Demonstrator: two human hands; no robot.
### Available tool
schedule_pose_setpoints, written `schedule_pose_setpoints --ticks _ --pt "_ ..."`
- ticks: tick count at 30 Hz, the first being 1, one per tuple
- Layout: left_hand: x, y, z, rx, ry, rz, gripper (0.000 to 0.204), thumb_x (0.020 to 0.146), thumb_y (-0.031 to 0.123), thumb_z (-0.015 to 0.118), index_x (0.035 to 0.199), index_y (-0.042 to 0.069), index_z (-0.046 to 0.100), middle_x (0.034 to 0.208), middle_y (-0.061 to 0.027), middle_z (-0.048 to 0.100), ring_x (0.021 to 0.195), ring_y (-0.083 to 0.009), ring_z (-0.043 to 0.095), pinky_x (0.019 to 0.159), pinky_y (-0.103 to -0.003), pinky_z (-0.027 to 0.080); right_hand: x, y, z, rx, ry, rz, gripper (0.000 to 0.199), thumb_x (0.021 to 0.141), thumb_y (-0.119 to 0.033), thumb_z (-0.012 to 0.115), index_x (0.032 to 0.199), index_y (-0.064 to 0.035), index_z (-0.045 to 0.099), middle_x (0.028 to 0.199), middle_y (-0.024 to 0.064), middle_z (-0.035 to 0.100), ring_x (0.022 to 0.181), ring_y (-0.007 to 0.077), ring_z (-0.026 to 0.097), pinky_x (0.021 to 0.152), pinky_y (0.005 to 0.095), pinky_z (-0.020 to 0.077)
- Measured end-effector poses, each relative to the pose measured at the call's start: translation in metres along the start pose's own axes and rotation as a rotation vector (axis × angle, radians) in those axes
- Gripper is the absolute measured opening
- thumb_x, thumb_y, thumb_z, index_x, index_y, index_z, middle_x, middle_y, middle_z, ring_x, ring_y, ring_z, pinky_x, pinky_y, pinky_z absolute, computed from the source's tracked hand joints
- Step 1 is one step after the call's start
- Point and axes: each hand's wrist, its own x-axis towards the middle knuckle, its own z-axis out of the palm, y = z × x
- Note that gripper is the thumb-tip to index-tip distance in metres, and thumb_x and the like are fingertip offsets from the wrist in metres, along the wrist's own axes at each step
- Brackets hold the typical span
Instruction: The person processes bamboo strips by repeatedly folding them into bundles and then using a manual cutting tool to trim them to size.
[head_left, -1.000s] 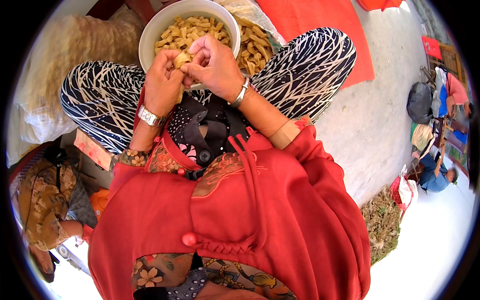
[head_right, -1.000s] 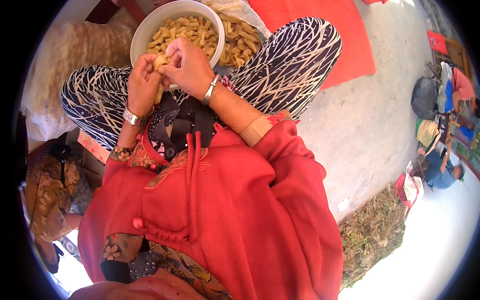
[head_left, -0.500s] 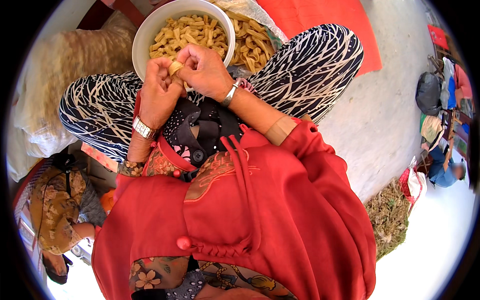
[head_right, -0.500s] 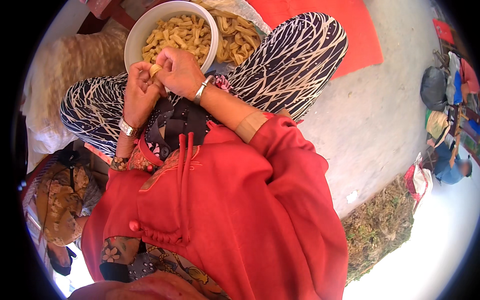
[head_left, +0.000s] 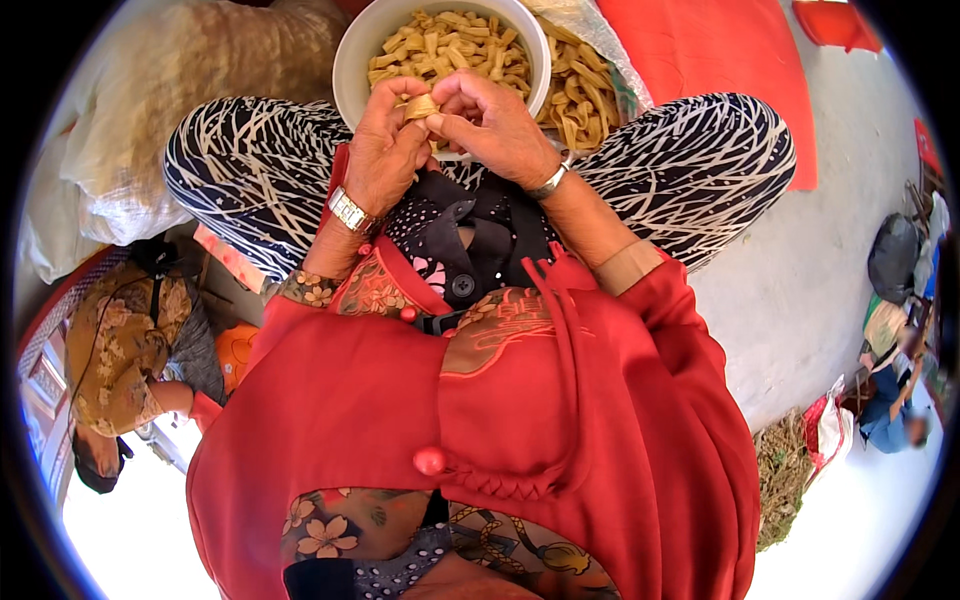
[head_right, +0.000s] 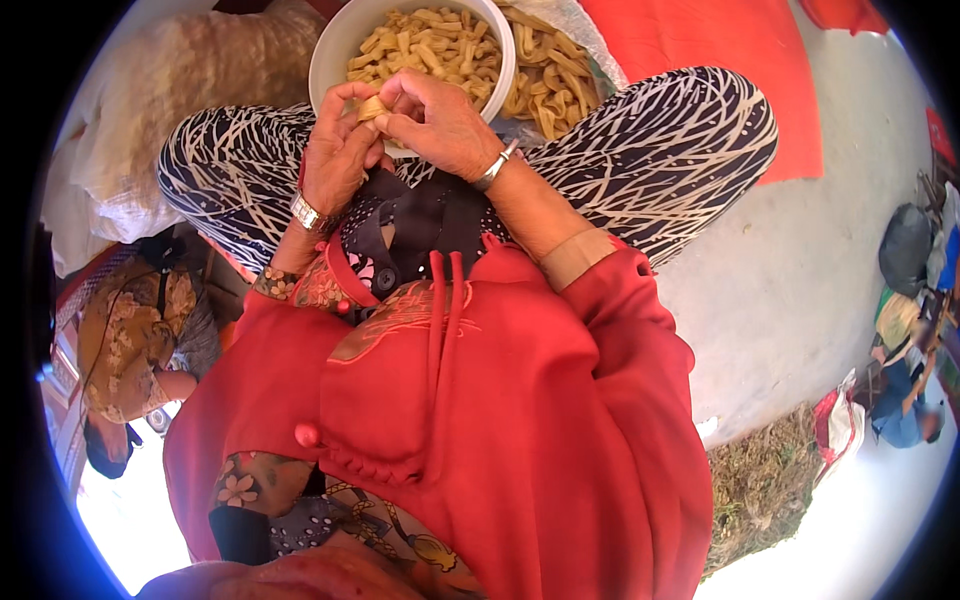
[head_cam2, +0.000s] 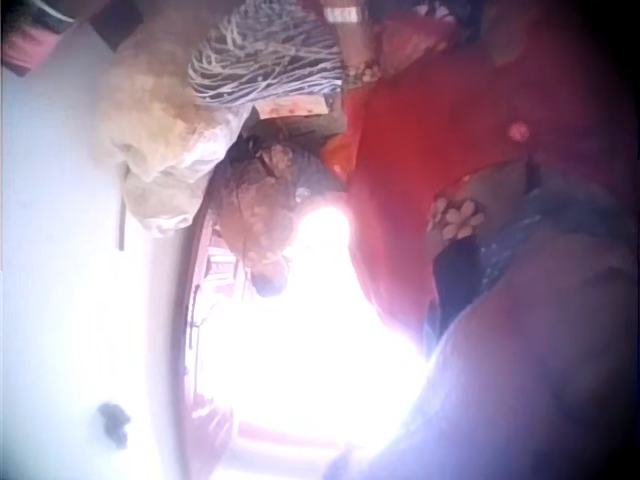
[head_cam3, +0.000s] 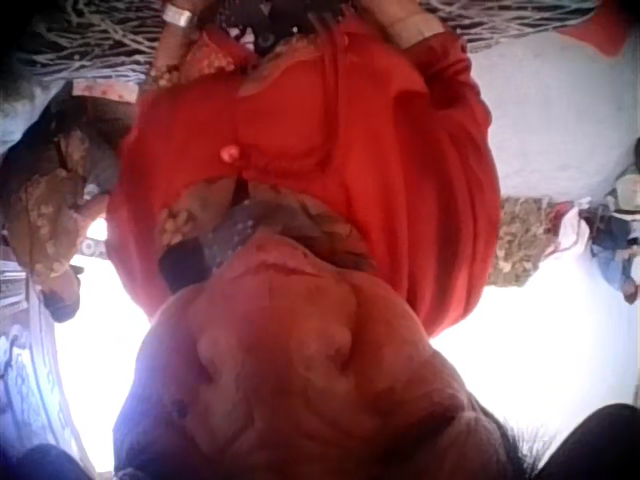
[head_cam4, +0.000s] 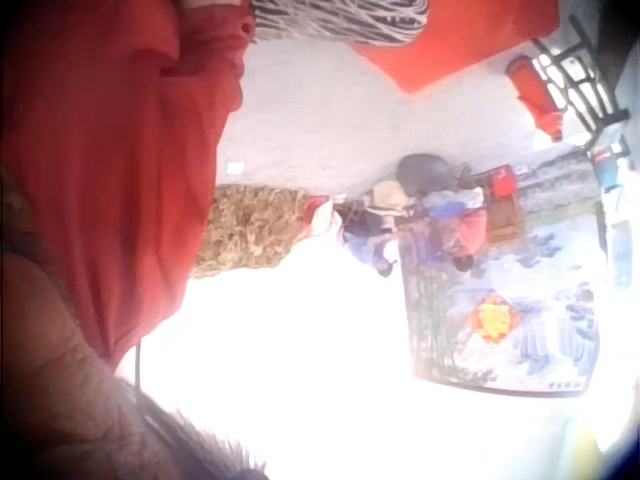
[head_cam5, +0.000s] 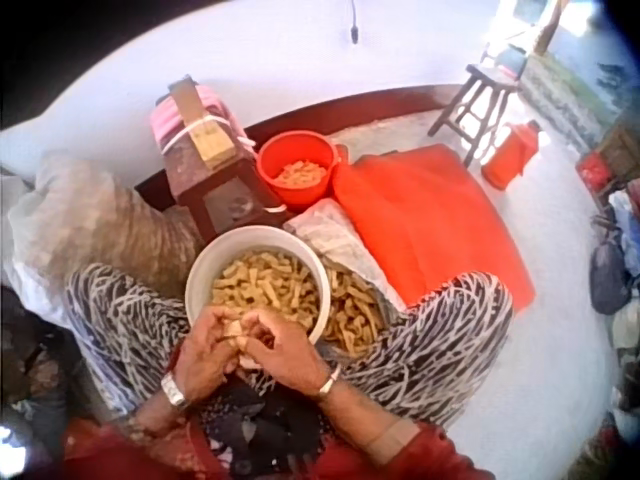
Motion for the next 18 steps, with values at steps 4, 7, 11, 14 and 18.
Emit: schedule_pose_setpoints --ticks 4,7,11,14,18 --pt "-0.002 0.000 -0.008 -0.113 -0.002 -0.005 0.020 0.092 0.003 0.046 0.110 0.010 0.043 0.081 -0.0031 0.055 0.054 -0.0031 0.040 0.051 -0.022 0.048 -0.001 0.002 0.003 -0.088 -0.035 -0.080 0.020 0.084 -0.016 0.062 0.097 -0.0024 0.054 0.071 0.0026 0.059 0.062 0.0087 0.055 0.055 0.0232 0.0450" --pt "-0.003 0.003 -0.010 -0.189 -0.016 -0.040 0.014 0.093 0.004 0.046 0.105 0.010 0.046 0.080 -0.0042 0.054 0.053 -0.0029 0.039 0.052 -0.023 0.049 0.000 0.000 0.003 0.244 -0.023 0.095 0.020 0.087 -0.017 0.058 0.100 -0.0023 0.055 0.073 0.0018 0.059 0.061 0.0074 0.056 0.054 0.0219 0.0468" --pt "-0.006 0.004 -0.012 -0.355 -0.107 -0.097 0.011 0.094 0.005 0.046 0.104 0.009 0.047 0.080 -0.0062 0.055 0.052 -0.0035 0.039 0.051 -0.021 0.046 0.000 0.000 -0.005 0.302 -0.005 0.102 0.024 0.092 -0.021 0.055 0.108 -0.0030 0.057 0.076 0.0008 0.060 0.060 0.0062 0.054 0.056 0.0196 0.0466" --pt "-0.005 0.000 -0.017 -0.396 -0.212 -0.084 0.011 0.094 0.005 0.045 0.104 0.009 0.047 0.080 -0.0079 0.055 0.052 -0.0042 0.039 0.048 -0.018 0.040 0.001 -0.002 -0.001 0.295 -0.077 0.126 0.026 0.090 -0.023 0.057 0.104 -0.0021 0.061 0.070 0.0020 0.063 0.055 0.0048 0.053 0.049 0.0188 0.0447" --pt "-0.004 -0.003 -0.019 -0.405 -0.317 -0.065 0.015 0.094 0.004 0.045 0.108 0.008 0.045 0.082 -0.0102 0.056 0.051 -0.0054 0.040 0.046 -0.016 0.031 0.000 -0.004 -0.002 0.269 -0.145 0.137 0.022 0.092 -0.023 0.056 0.099 -0.0027 0.061 0.067 0.0017 0.062 0.054 0.0037 0.051 0.048 0.0179 0.0415"
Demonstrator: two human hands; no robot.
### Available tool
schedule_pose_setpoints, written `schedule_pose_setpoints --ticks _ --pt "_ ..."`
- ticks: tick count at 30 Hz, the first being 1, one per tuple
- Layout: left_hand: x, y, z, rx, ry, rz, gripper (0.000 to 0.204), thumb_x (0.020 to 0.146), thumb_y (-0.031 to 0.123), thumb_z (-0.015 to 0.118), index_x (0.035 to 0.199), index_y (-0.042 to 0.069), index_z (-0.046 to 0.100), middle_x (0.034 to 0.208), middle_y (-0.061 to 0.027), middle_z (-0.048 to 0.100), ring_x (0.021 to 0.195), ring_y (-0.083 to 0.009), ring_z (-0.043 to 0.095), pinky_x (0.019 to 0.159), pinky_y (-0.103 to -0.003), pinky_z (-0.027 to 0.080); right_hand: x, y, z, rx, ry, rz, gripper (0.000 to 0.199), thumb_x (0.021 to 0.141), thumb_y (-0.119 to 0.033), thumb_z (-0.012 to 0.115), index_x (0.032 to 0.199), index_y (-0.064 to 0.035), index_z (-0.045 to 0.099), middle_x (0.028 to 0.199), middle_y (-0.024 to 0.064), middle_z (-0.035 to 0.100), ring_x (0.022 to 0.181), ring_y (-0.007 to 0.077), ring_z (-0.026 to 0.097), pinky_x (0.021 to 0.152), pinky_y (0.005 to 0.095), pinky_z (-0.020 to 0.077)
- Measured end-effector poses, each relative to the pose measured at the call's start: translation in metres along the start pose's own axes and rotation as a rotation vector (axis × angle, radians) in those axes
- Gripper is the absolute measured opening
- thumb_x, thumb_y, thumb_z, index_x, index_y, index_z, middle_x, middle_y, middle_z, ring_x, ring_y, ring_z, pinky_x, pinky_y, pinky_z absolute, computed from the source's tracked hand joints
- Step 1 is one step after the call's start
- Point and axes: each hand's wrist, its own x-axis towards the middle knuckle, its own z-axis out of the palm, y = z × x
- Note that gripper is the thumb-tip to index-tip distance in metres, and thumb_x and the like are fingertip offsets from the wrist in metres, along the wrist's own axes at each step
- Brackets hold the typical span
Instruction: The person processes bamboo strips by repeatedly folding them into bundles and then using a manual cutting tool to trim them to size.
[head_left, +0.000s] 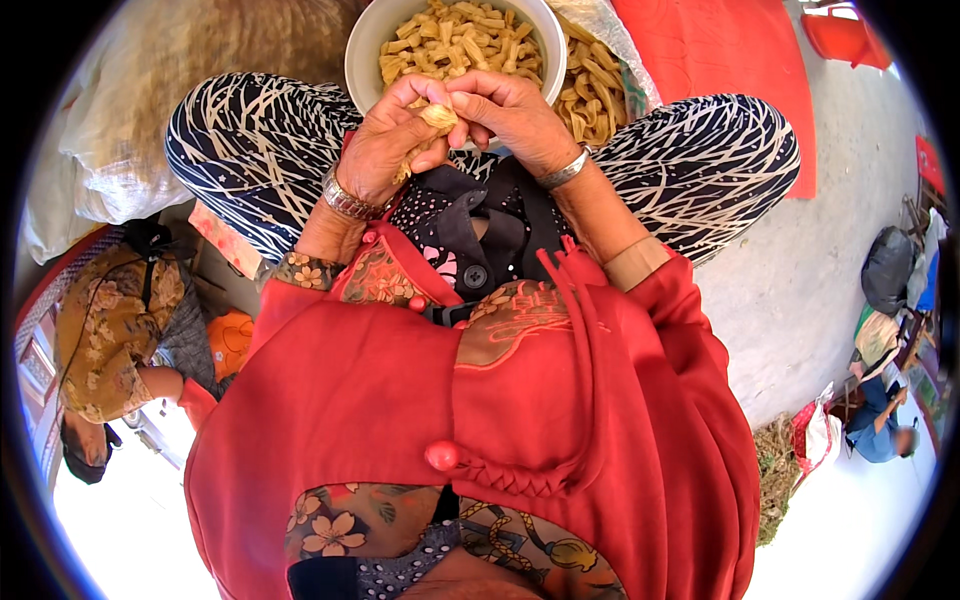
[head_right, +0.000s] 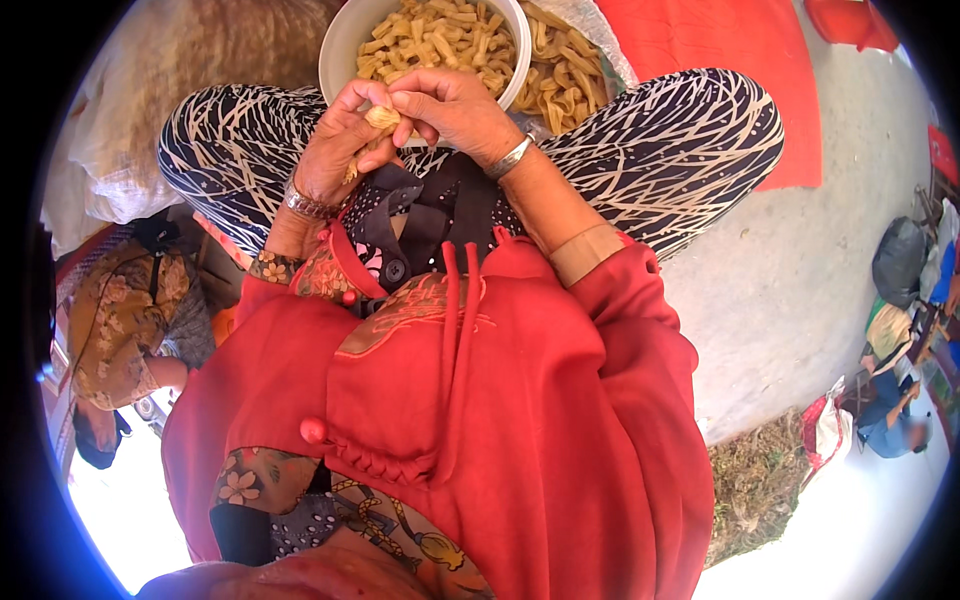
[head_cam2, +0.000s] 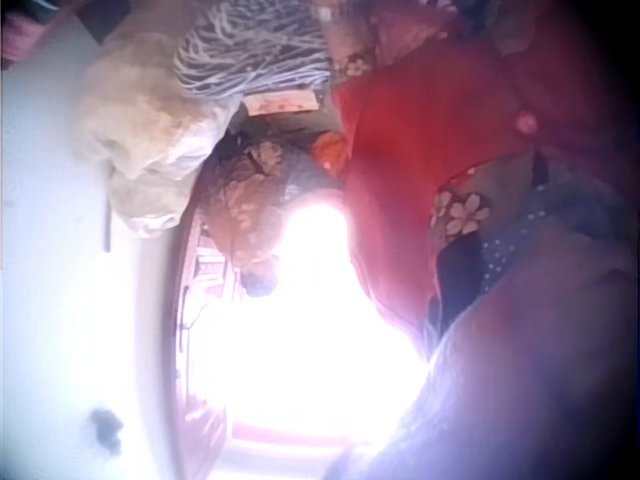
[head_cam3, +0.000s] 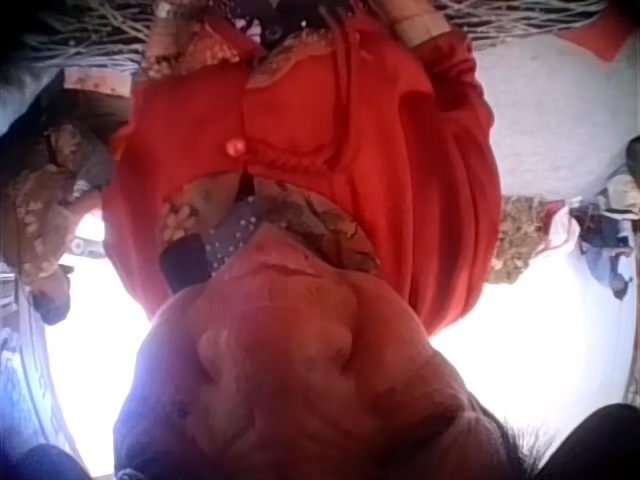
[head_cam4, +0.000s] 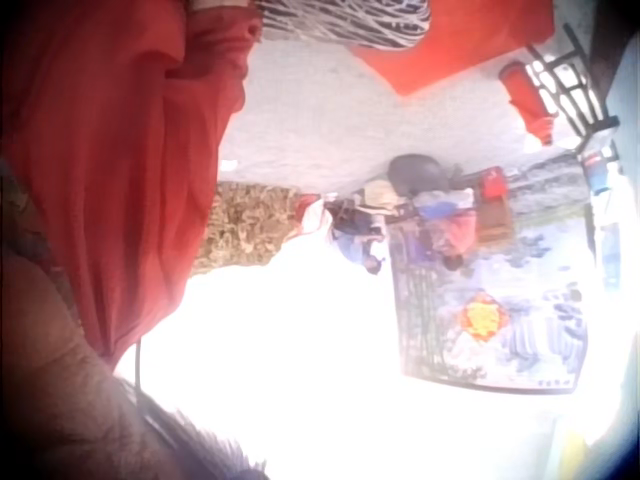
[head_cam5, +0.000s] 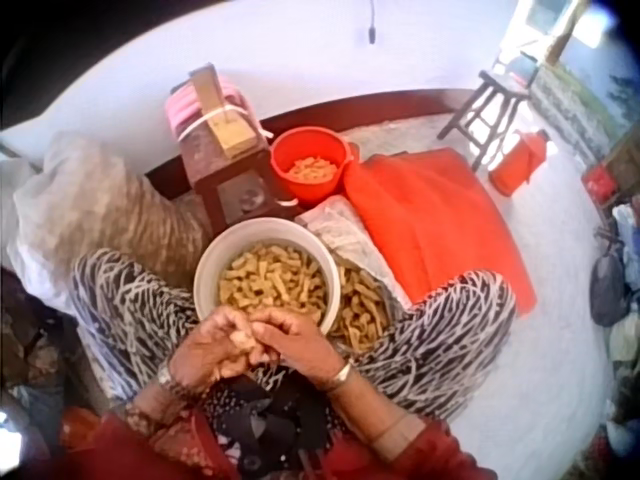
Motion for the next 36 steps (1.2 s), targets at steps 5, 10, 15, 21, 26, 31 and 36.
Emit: schedule_pose_setpoints --ticks 5,10,15,21,26,31,36 --pt "0.000 0.003 0.007 0.091 -0.014 -0.014 0.025 0.094 0.008 0.048 0.117 0.009 0.041 0.085 -0.0103 0.058 0.058 -0.0072 0.047 0.054 -0.018 0.039 -0.002 0.002 0.002 -0.047 0.079 -0.012 0.016 0.090 -0.017 0.057 0.089 -0.0011 0.059 0.063 0.0019 0.060 0.052 0.0038 0.051 0.045 0.0183 0.0389" --pt "0.001 -0.001 0.003 0.129 0.026 -0.047 0.028 0.094 0.012 0.050 0.120 0.011 0.041 0.087 -0.0078 0.058 0.068 -0.0081 0.051 0.062 -0.020 0.043 0.001 0.014 0.001 -0.017 0.316 -0.102 0.012 0.088 -0.012 0.058 0.085 -0.0005 0.058 0.066 0.0004 0.058 0.052 0.0047 0.050 0.046 0.0193 0.0382" --pt "-0.002 -0.002 0.000 0.007 0.022 -0.056 0.023 0.095 0.014 0.048 0.118 0.010 0.045 0.086 -0.0048 0.055 0.067 -0.0074 0.049 0.067 -0.024 0.049 -0.002 0.001 0.007 -0.043 0.421 -0.176 0.011 0.087 -0.012 0.059 0.084 -0.0012 0.058 0.065 -0.0009 0.056 0.052 0.0049 0.049 0.046 0.0201 0.0382" --pt "-0.003 -0.005 0.001 0.032 0.044 0.028 0.021 0.096 0.013 0.046 0.115 0.006 0.048 0.080 -0.0026 0.054 0.062 -0.0066 0.048 0.075 -0.035 0.055 -0.001 0.000 -0.005 0.053 0.267 -0.050 0.025 0.095 -0.027 0.050 0.093 -0.0037 0.057 0.067 -0.0016 0.052 0.055 0.0064 0.045 0.052 0.0200 0.0386" --pt "-0.001 -0.007 -0.002 0.135 0.045 0.034 0.023 0.095 0.013 0.047 0.117 0.004 0.048 0.078 -0.0029 0.055 0.061 -0.0070 0.050 0.074 -0.031 0.054 -0.004 0.006 -0.008 0.107 0.141 0.100 0.045 0.091 -0.048 0.051 0.080 -0.0046 0.056 0.063 -0.0005 0.051 0.049 0.0075 0.046 0.046 0.0212 0.0384" --pt "-0.002 -0.005 -0.004 0.188 0.068 0.031 0.023 0.096 0.011 0.045 0.116 0.003 0.051 0.076 -0.0022 0.056 0.060 -0.0066 0.051 0.070 -0.026 0.053 -0.001 0.001 -0.001 0.225 0.159 0.101 0.026 0.090 -0.027 0.060 0.076 -0.0052 0.056 0.062 -0.0013 0.051 0.048 0.0058 0.044 0.044 0.0204 0.0370" --pt "0.000 -0.005 0.003 0.203 0.066 0.036 0.026 0.095 0.009 0.043 0.119 0.002 0.052 0.073 0.0000 0.054 0.059 -0.0051 0.049 0.066 -0.023 0.050 -0.004 0.003 0.002 0.186 0.278 0.000 0.017 0.089 -0.018 0.061 0.079 -0.0040 0.058 0.061 -0.0014 0.052 0.045 0.0053 0.042 0.042 0.0199 0.0348"
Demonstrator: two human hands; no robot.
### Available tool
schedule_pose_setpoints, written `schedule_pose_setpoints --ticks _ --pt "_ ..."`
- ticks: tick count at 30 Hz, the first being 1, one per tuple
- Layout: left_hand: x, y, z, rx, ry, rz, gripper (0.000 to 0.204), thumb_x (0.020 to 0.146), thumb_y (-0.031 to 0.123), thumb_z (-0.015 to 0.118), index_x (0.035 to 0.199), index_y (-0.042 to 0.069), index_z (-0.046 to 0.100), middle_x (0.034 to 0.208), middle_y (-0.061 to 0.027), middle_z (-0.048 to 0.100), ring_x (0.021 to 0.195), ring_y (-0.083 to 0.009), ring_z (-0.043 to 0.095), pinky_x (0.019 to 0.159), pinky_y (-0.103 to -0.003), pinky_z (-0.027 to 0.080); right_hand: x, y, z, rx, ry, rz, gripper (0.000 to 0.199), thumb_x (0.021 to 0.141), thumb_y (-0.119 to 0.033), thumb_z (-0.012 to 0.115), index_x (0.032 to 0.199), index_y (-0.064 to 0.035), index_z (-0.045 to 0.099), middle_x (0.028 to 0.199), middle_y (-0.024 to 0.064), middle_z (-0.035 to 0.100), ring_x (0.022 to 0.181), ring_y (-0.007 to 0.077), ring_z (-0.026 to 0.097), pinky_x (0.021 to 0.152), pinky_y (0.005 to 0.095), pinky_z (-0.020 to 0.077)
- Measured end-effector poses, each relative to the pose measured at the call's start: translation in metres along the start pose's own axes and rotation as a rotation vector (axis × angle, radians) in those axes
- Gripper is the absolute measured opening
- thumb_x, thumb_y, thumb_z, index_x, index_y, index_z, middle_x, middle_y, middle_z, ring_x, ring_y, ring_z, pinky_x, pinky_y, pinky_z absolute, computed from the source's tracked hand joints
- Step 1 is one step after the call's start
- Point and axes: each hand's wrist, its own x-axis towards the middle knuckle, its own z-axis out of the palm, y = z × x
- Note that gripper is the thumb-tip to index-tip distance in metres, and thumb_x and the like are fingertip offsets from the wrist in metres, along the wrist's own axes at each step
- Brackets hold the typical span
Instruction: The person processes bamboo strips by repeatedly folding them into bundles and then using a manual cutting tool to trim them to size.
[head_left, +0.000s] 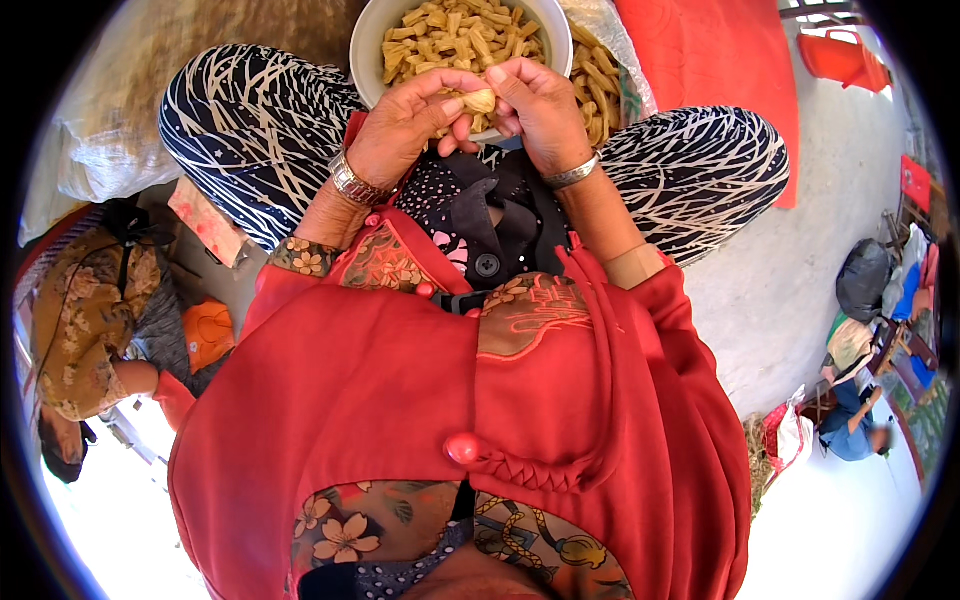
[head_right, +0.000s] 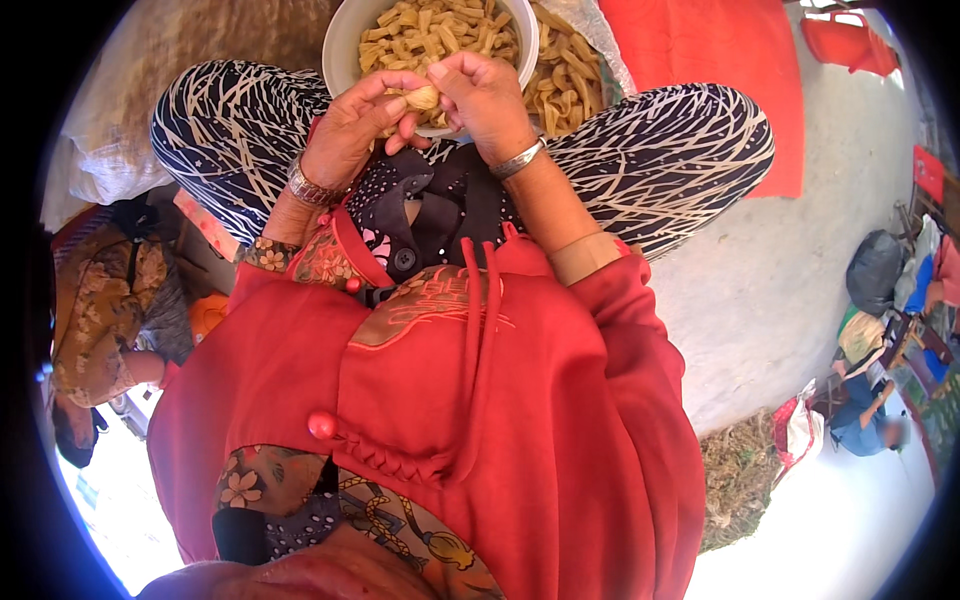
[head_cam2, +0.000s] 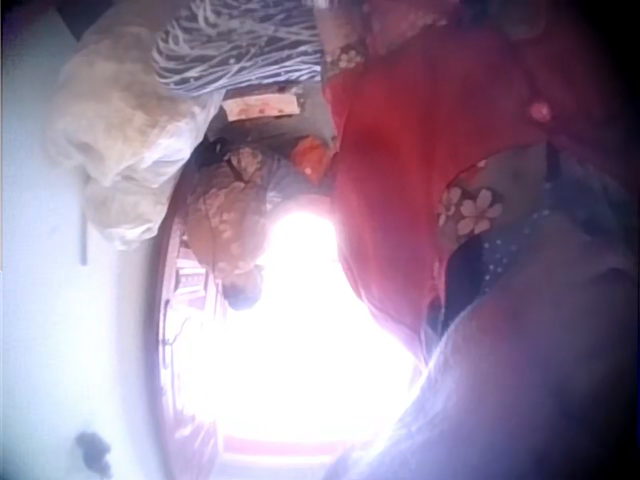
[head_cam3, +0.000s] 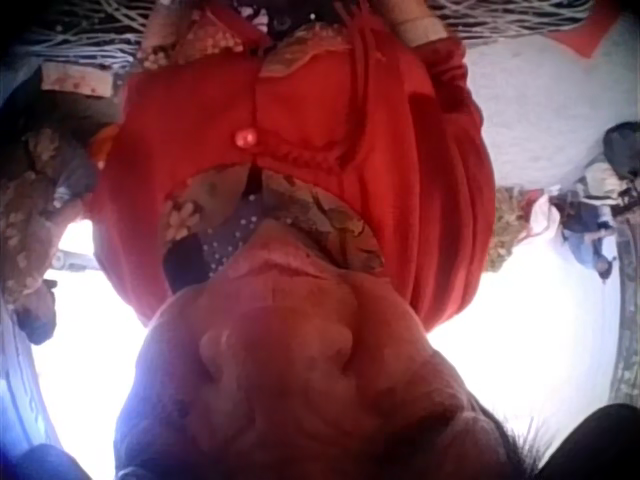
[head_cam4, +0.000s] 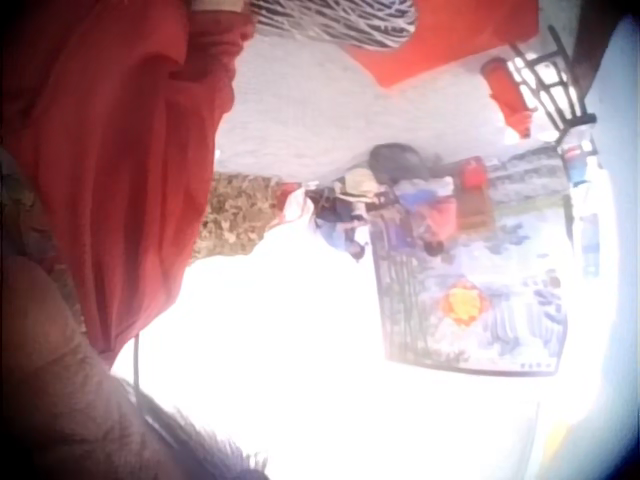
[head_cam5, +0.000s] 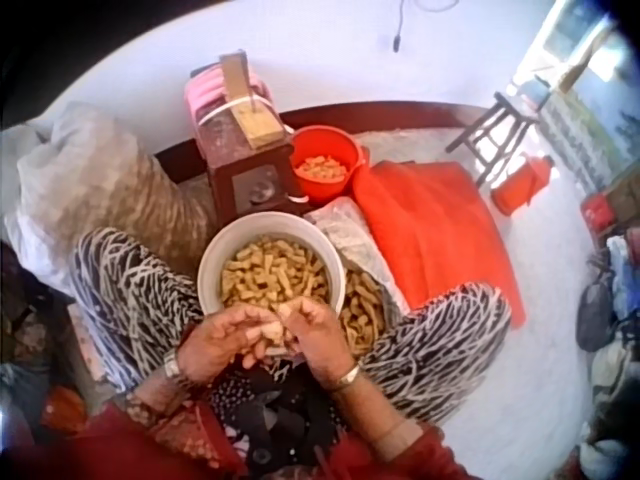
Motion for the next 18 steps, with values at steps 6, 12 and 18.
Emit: schedule_pose_setpoints --ticks 6,12,18 --pt "-0.002 0.012 0.002 0.211 -0.108 -0.066 0.040 0.096 0.013 0.042 0.134 0.002 0.043 0.070 0.0038 0.044 0.056 -0.0027 0.040 0.078 -0.026 0.052 0.001 -0.008 -0.005 0.004 0.168 -0.056 0.016 0.088 -0.016 0.061 0.079 -0.0029 0.059 0.058 -0.0017 0.051 0.045 0.0048 0.041 0.041 0.0201 0.0326" --pt "-0.007 0.016 0.004 0.295 -0.160 0.010 0.048 0.095 0.011 0.040 0.141 0.003 0.030 0.069 0.0031 0.043 0.056 -0.0043 0.038 0.080 -0.027 0.051 -0.003 -0.018 -0.002 -0.039 0.188 -0.119 0.016 0.088 -0.016 0.061 0.080 -0.0025 0.060 0.058 -0.0018 0.051 0.045 0.0053 0.041 0.042 0.0207 0.0324" --pt "-0.006 0.017 0.007 0.204 0.028 0.059 0.051 0.095 0.019 0.039 0.143 0.008 0.024 0.068 -0.0017 0.053 0.057 -0.0064 0.044 0.058 -0.018 0.039 -0.005 -0.032 -0.008 0.052 -0.011 0.075 0.033 0.094 -0.034 0.052 0.094 -0.0024 0.059 0.059 -0.0002 0.052 0.044 0.0071 0.042 0.041 0.0215 0.0342"
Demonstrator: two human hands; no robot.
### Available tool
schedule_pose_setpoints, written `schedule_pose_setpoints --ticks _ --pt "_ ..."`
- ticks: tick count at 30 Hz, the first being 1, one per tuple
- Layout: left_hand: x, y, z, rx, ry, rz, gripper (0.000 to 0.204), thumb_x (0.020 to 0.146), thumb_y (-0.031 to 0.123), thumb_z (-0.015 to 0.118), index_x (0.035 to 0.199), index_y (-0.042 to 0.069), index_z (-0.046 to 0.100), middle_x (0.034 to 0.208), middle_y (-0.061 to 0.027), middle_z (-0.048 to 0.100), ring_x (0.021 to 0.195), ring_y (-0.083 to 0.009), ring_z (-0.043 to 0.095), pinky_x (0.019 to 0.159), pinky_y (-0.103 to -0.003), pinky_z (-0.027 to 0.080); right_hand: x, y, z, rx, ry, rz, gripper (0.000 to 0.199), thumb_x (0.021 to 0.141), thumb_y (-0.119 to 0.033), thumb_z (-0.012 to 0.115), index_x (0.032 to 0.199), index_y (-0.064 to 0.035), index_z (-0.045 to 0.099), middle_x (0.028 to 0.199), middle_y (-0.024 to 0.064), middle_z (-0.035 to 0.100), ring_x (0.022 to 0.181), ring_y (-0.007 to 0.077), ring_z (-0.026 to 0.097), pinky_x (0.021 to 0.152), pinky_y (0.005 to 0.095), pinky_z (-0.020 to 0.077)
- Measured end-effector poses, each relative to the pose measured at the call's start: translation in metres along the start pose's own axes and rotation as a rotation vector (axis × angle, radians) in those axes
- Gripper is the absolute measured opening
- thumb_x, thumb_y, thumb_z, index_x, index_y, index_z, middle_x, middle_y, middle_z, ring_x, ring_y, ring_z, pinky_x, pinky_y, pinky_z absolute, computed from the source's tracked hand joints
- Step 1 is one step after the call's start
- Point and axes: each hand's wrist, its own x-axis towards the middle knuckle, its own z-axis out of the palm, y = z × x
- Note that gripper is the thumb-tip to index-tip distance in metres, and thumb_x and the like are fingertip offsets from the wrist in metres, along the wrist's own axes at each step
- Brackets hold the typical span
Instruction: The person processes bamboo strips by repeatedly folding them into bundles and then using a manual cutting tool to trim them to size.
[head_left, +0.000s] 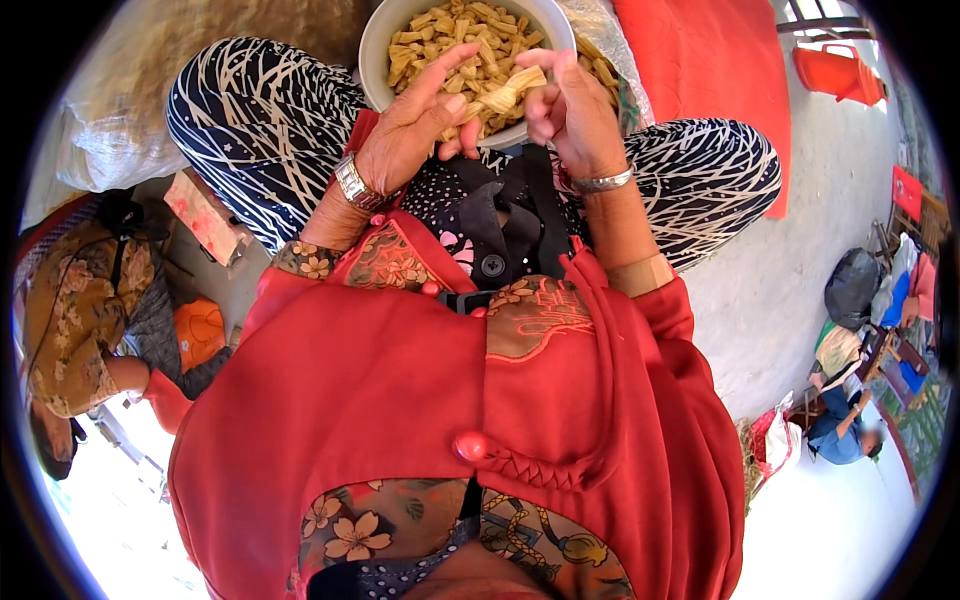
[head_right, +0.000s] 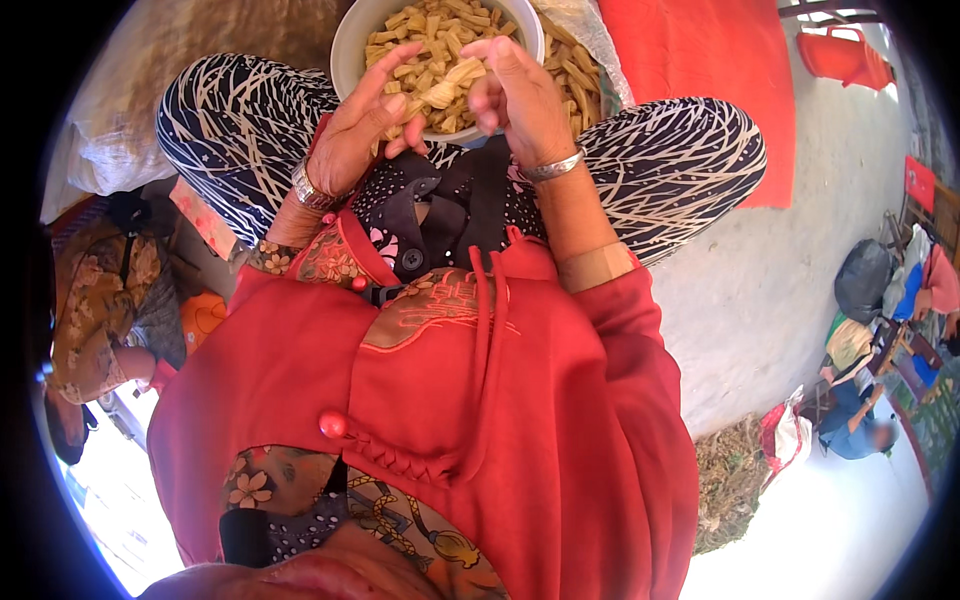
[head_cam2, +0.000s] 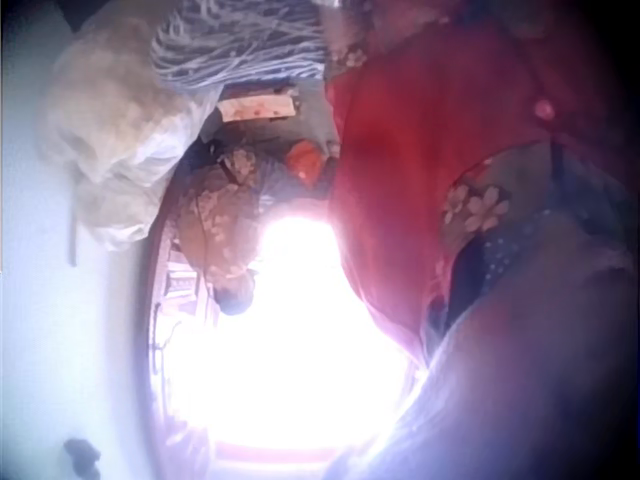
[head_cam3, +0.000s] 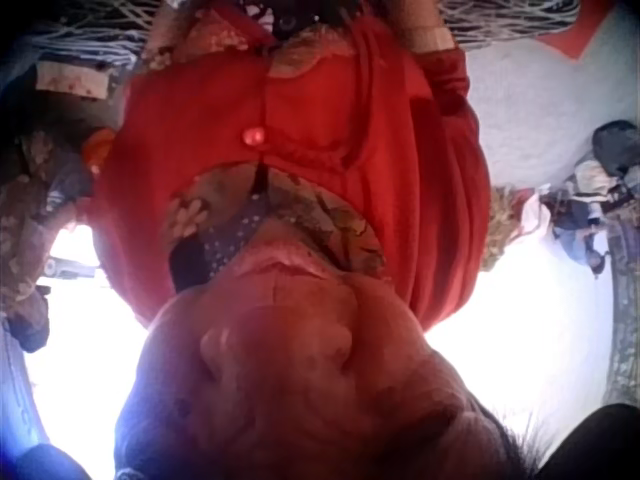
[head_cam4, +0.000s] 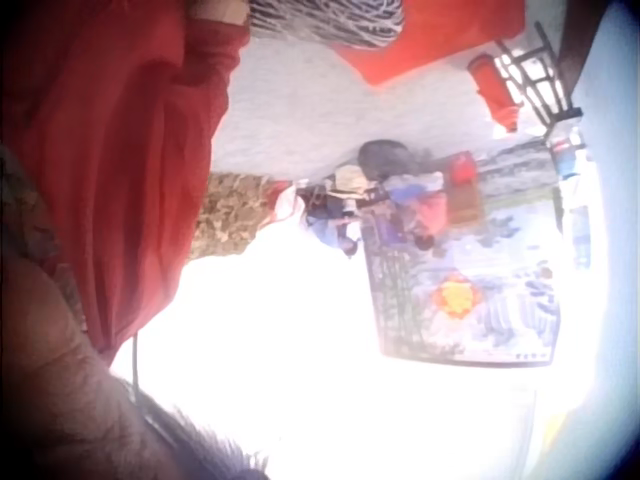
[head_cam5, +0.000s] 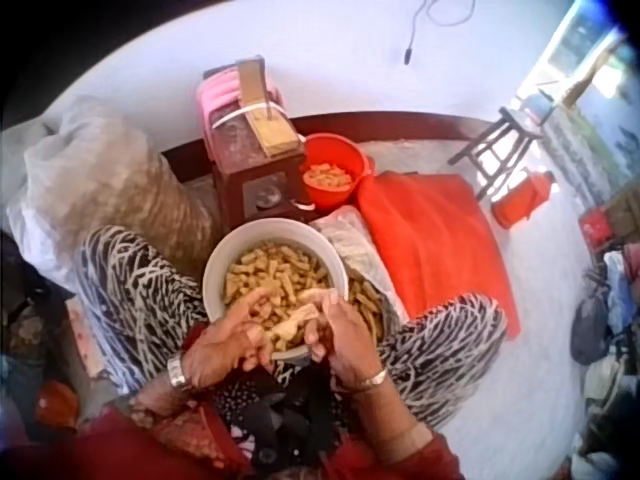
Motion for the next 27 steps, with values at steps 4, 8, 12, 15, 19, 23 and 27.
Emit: schedule_pose_setpoints --ticks 4,8,12,15,19,23,27 --pt "0.002 0.003 -0.001 -0.001 -0.007 -0.031 0.048 0.095 0.016 0.037 0.141 0.006 0.027 0.075 -0.0029 0.052 0.060 -0.0068 0.045 0.066 -0.021 0.045 -0.008 0.011 0.014 -0.071 -0.123 0.101 0.046 0.092 -0.046 0.050 0.100 -0.0013 0.057 0.061 0.0017 0.053 0.046 0.0084 0.047 0.042 0.0203 0.0370" --pt "0.003 0.001 -0.001 -0.004 0.041 -0.061 0.047 0.095 0.017 0.038 0.140 0.007 0.031 0.071 -0.0021 0.051 0.059 -0.0068 0.046 0.057 -0.019 0.040 -0.004 0.008 0.026 -0.100 -0.124 0.147 0.032 0.088 -0.034 0.061 0.090 -0.0023 0.058 0.062 0.0018 0.054 0.048 0.0088 0.051 0.040 0.0192 0.0380" --pt "0.004 0.008 0.001 0.040 0.038 -0.112 0.044 0.096 0.020 0.039 0.138 0.007 0.034 0.065 0.0011 0.047 0.056 -0.0064 0.043 0.054 -0.019 0.039 -0.003 0.007 0.029 -0.011 -0.082 0.193 0.019 0.085 -0.021 0.065 0.082 -0.0037 0.057 0.063 0.0010 0.053 0.048 0.0081 0.050 0.039 0.0202 0.0376" --pt "0.005 0.010 0.004 0.007 0.036 -0.102 0.043 0.096 0.021 0.041 0.136 0.007 0.035 0.062 0.0031 0.042 0.054 -0.0055 0.040 0.054 -0.019 0.039 -0.003 0.008 0.028 0.079 -0.068 0.201 0.011 0.083 -0.013 0.063 0.082 -0.0033 0.057 0.064 0.0013 0.053 0.047 0.0078 0.048 0.040 0.0214 0.0376" --pt "0.001 0.017 0.007 -0.086 0.031 -0.070 0.042 0.095 0.017 0.042 0.136 0.007 0.033 0.061 0.0045 0.037 0.053 -0.0048 0.037 0.054 -0.020 0.040 -0.005 0.003 0.032 0.119 -0.025 0.176 0.006 0.081 -0.007 0.061 0.082 -0.0024 0.058 0.065 0.0024 0.053 0.046 0.0079 0.045 0.041 0.0227 0.0370" --pt "-0.006 0.021 0.009 -0.152 0.032 -0.046 0.039 0.095 0.014 0.043 0.133 0.007 0.035 0.065 0.0044 0.041 0.054 -0.0036 0.038 0.053 -0.021 0.040 -0.013 -0.002 0.033 0.131 0.024 0.142 0.006 0.079 -0.006 0.060 0.083 -0.0010 0.058 0.064 0.0034 0.053 0.046 0.0080 0.044 0.041 0.0228 0.0362" --pt "-0.007 0.020 0.007 -0.184 0.025 -0.056 0.037 0.096 0.015 0.044 0.131 0.009 0.037 0.071 0.0040 0.044 0.056 -0.0029 0.040 0.053 -0.020 0.040 -0.014 -0.003 0.026 0.138 0.042 0.120 0.006 0.079 -0.004 0.060 0.083 0.0000 0.059 0.062 0.0037 0.053 0.046 0.0079 0.043 0.041 0.0228 0.0361"
